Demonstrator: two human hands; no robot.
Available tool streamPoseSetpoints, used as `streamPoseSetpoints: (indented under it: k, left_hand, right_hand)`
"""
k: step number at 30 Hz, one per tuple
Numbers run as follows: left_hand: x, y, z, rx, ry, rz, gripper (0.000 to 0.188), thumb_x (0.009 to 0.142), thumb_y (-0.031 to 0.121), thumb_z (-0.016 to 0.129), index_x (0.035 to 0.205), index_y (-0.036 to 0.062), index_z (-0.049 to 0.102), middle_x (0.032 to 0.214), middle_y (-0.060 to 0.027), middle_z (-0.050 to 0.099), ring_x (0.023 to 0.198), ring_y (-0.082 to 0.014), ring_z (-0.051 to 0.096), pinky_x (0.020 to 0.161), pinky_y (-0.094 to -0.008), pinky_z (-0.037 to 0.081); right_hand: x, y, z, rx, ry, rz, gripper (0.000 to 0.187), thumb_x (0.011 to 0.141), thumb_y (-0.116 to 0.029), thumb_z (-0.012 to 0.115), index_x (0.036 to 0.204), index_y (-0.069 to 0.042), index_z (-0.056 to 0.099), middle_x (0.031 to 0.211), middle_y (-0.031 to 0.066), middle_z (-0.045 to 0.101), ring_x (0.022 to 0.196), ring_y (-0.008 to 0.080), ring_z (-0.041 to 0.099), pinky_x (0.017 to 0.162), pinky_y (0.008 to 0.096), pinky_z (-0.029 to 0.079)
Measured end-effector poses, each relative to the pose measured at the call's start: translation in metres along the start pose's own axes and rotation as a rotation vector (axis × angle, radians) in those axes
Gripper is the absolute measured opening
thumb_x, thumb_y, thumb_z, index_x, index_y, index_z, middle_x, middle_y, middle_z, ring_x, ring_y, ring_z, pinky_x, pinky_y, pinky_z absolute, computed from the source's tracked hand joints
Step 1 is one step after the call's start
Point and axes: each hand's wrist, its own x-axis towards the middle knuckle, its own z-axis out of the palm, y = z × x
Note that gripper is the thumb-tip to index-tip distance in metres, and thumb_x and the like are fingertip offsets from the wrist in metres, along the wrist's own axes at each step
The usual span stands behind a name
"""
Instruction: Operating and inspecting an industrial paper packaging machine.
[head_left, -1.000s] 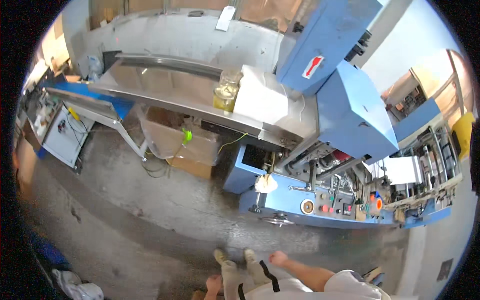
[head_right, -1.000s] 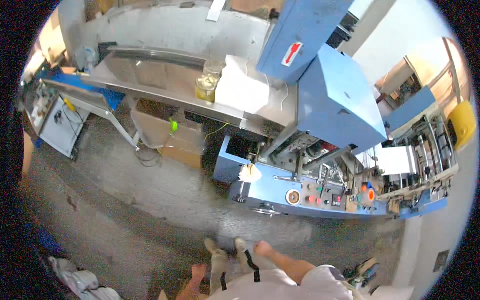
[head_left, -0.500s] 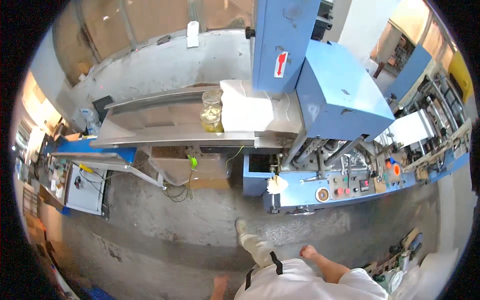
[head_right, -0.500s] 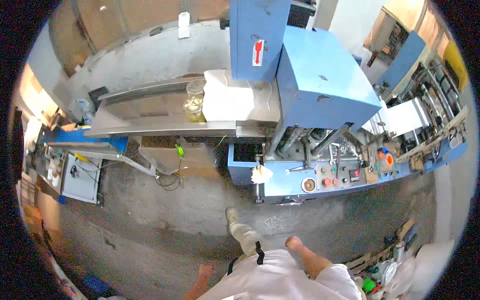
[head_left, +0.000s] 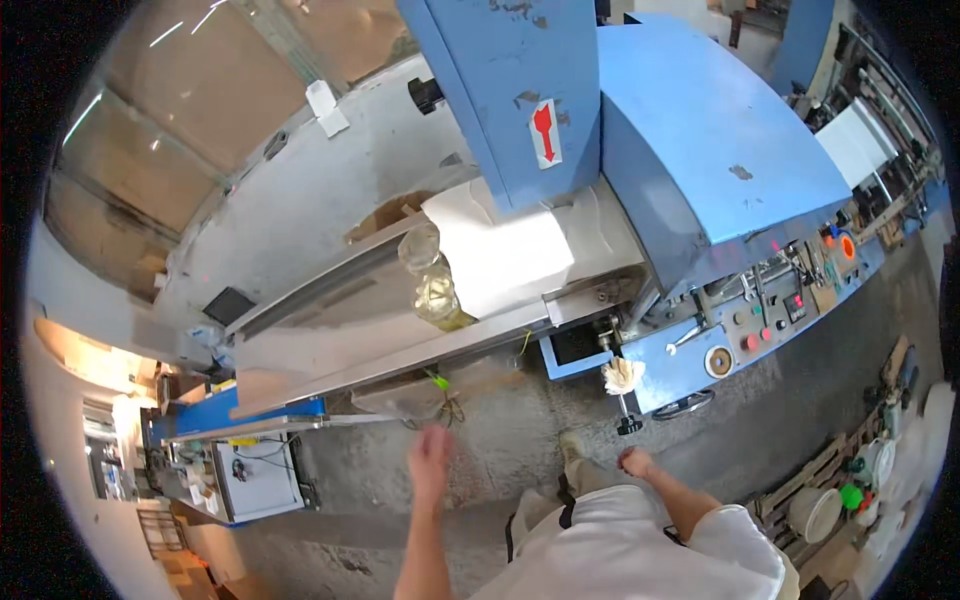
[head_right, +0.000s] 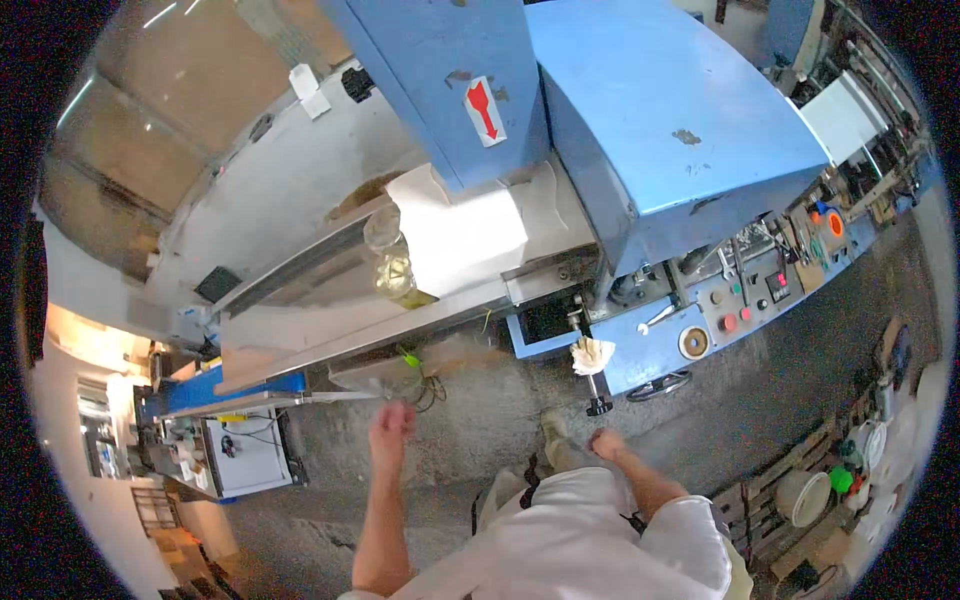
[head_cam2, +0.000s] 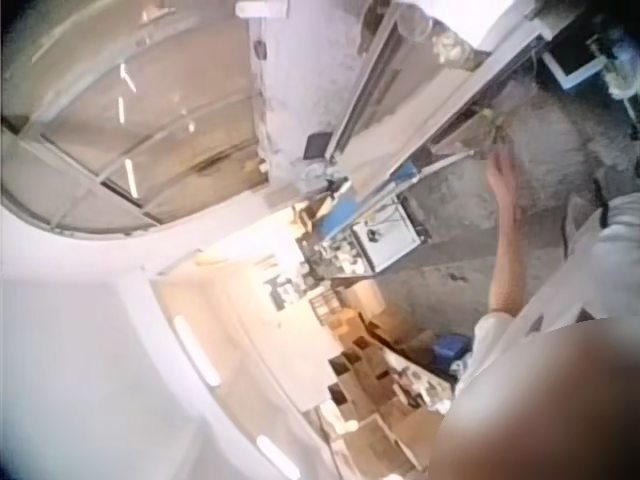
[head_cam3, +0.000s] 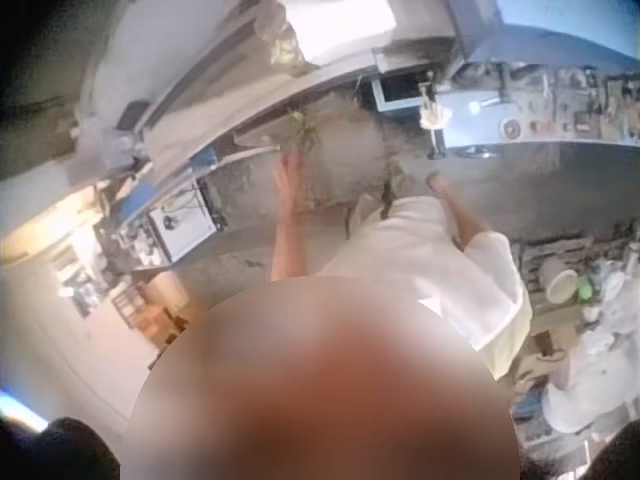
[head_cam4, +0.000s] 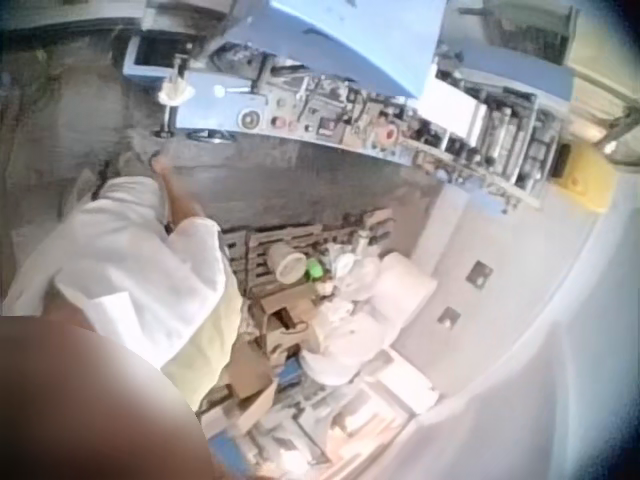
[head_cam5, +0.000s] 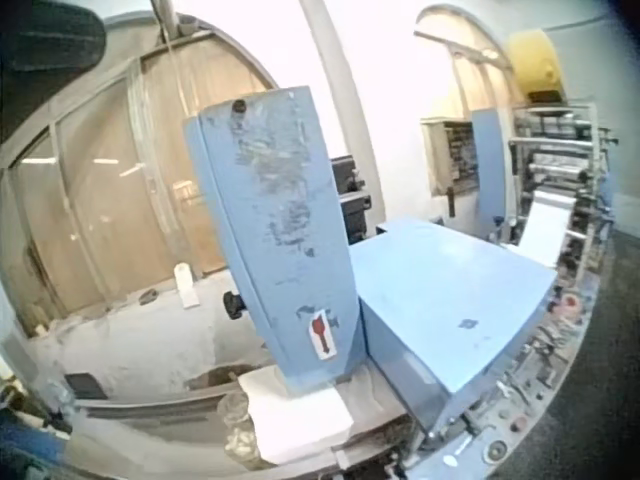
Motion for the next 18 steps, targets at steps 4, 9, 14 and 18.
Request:
streamPoseSetpoints:
  k: [4,9,14,18]
  left_hand:
    - [0.109,0.077,0.020,0.171,0.007,0.356,0.037,0.099,0.034,0.058,0.106,-0.0015,0.064,0.091,-0.0040,0.067,0.083,-0.0093,0.059,0.073,-0.0228,0.047]
    - [0.202,0.147,0.044,0.270,-0.012,0.471,0.060,0.098,0.036,0.058,0.130,-0.0137,0.050,0.124,-0.0221,0.061,0.115,-0.0232,0.057,0.101,-0.0321,0.042]
    - [0.272,0.160,0.058,0.283,-0.131,0.362,0.069,0.096,0.040,0.060,0.129,-0.0193,0.047,0.122,-0.0238,0.062,0.114,-0.0237,0.059,0.097,-0.0307,0.044]
    - [0.309,0.163,0.055,0.241,-0.254,0.401,0.059,0.093,0.027,0.065,0.131,-0.0150,0.049,0.116,-0.0195,0.067,0.105,-0.0193,0.064,0.091,-0.0287,0.047]
  right_hand:
    - [-0.008,-0.032,-0.004,0.411,0.178,0.172,0.021,0.077,-0.011,0.053,0.081,-0.007,0.074,0.075,0.0118,0.069,0.068,0.0257,0.065,0.062,0.0385,0.053]
    - [-0.067,-0.046,-0.008,0.746,0.289,0.235,0.025,0.077,-0.001,0.047,0.078,-0.003,0.071,0.068,0.0096,0.066,0.056,0.0185,0.061,0.049,0.0325,0.049]
    - [-0.126,-0.038,0.069,0.967,0.565,0.606,0.017,0.075,0.000,0.051,0.069,-0.002,0.067,0.068,0.0105,0.066,0.052,0.0209,0.059,0.047,0.0345,0.046]
    - [-0.164,-0.024,0.177,0.396,0.685,0.228,0.018,0.075,-0.001,0.052,0.069,-0.002,0.068,0.067,0.0135,0.067,0.060,0.0222,0.063,0.054,0.0379,0.048]
